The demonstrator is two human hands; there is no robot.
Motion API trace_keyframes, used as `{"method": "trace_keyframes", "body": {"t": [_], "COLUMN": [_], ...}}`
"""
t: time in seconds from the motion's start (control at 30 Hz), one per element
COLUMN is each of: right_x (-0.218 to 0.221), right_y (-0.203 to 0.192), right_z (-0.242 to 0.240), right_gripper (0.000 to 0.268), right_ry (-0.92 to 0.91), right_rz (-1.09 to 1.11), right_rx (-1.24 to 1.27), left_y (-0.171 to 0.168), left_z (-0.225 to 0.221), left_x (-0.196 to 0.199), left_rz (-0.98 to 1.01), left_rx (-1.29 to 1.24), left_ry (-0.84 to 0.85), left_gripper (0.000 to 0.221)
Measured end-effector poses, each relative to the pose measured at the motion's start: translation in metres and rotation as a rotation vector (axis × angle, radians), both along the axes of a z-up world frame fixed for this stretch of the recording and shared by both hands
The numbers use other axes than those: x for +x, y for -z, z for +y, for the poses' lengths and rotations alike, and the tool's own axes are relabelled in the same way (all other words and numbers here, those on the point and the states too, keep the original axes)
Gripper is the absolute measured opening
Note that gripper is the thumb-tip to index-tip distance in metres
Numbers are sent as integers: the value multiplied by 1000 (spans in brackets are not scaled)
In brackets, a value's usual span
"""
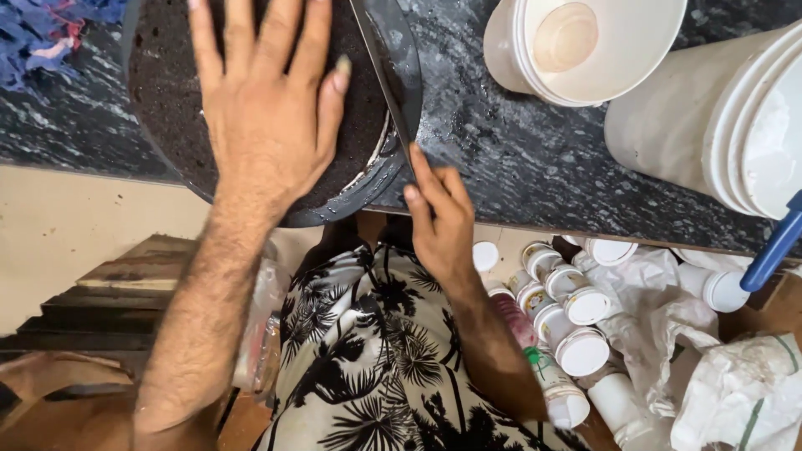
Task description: The person pours liquid onto a chocolate cake, trims the edges with a knife, and wipes the counter with a cloth. They then apply white frosting from a bucket and smooth it over the cake using a spatula and a scraper.
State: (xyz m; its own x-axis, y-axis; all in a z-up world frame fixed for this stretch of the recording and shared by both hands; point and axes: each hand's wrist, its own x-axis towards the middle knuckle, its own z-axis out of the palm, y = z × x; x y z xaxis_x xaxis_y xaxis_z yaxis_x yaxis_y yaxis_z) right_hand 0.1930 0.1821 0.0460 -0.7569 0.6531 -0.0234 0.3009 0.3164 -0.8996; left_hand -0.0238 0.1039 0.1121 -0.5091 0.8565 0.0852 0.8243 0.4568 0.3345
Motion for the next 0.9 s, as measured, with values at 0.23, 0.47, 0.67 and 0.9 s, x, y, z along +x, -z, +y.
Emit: {"method": "trace_keyframes", "body": {"t": [0.23,0.47,0.67,0.9], "right_x": [4,-3,7,-10], "right_y": [-4,7,3,4], "right_z": [8,16,8,21], "right_gripper": [46,44,46,45], "right_ry": [-30,-34,-28,-71], "right_rz": [13,14,1,46], "right_rx": [-8,16,-37,12], "left_y": [11,6,3,2], "left_z": [14,7,2,-5], "left_x": [9,6,3,-3], "left_rz": [92,46,57,92], "left_rx": [30,36,10,27], "left_ry": [-108,-24,40,157], "left_gripper": [52,52,50,48]}}
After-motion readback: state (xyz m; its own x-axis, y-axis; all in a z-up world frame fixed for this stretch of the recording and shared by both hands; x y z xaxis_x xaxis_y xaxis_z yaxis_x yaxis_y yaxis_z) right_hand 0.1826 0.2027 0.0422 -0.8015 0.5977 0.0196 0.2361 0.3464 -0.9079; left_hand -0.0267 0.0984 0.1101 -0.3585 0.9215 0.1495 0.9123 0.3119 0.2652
